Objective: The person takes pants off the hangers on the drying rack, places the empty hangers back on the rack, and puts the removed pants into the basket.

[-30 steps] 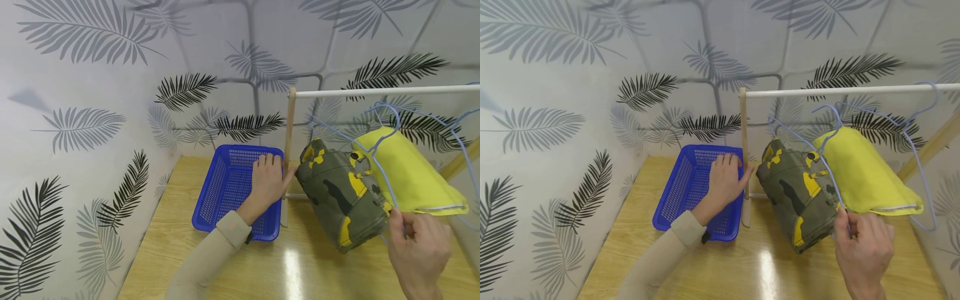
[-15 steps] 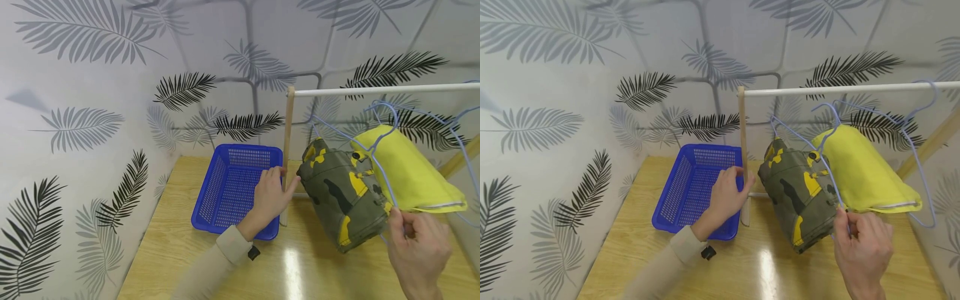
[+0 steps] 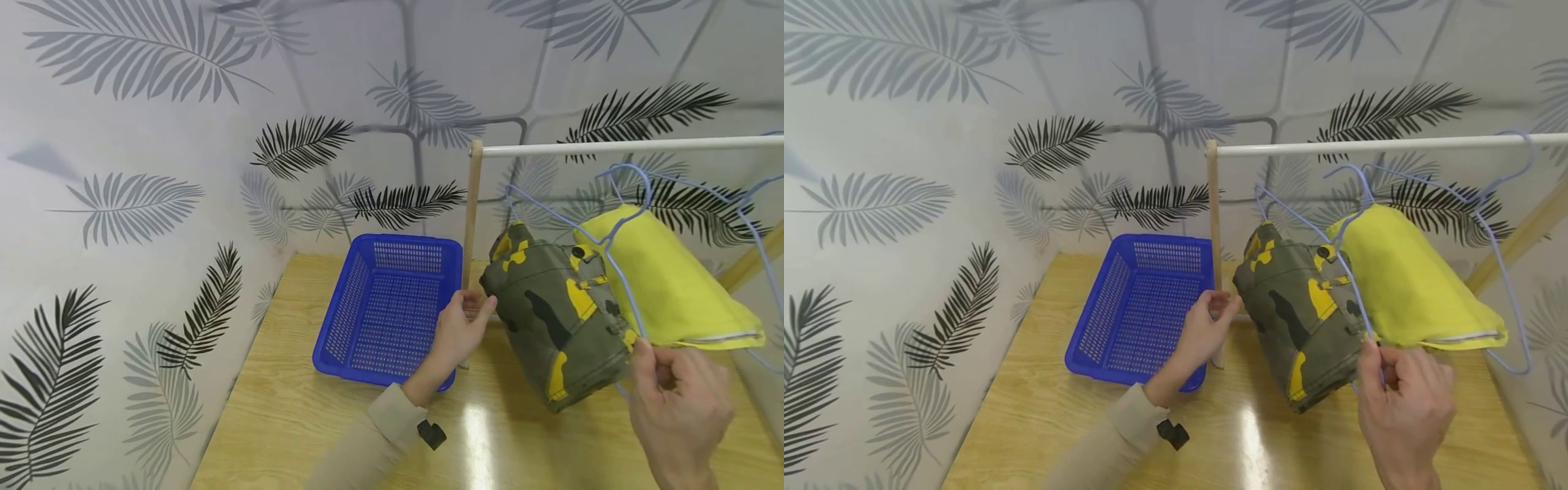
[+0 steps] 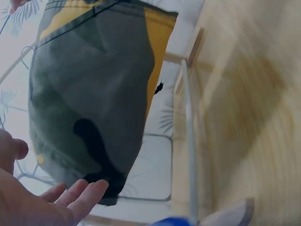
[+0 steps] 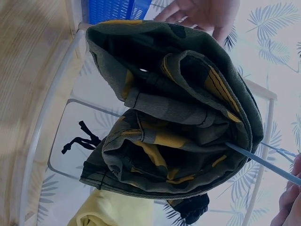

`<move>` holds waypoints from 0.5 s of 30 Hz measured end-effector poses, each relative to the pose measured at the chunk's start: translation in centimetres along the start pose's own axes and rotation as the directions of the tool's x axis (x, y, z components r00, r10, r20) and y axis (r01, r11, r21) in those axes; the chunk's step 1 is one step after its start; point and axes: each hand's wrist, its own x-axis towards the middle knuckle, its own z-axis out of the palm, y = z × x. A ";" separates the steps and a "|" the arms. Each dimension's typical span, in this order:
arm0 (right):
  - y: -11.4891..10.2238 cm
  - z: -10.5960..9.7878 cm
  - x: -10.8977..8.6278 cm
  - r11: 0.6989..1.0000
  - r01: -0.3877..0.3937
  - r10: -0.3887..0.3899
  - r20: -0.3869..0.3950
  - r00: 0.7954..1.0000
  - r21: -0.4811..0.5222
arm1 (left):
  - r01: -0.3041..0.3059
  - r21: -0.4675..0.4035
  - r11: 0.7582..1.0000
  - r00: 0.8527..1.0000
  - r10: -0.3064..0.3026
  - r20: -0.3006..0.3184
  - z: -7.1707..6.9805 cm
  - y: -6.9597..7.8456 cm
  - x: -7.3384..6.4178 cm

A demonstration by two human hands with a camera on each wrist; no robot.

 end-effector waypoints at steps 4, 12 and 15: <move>-0.8 0.1 0.1 1.000 -0.008 0.008 -0.003 1.000 0.012 | 0.069 -0.072 0.995 0.998 -0.068 0.006 0.7 -0.2 -0.2; -2.2 0.5 0.3 0.999 -0.013 0.014 -0.026 1.000 0.035 | 0.215 -0.212 0.953 0.976 -0.218 0.011 2.2 -1.0 -0.3; -2.3 0.7 0.3 0.999 -0.012 0.014 -0.030 0.999 0.046 | 0.259 -0.329 0.908 0.965 -0.256 0.052 2.8 -1.3 -0.3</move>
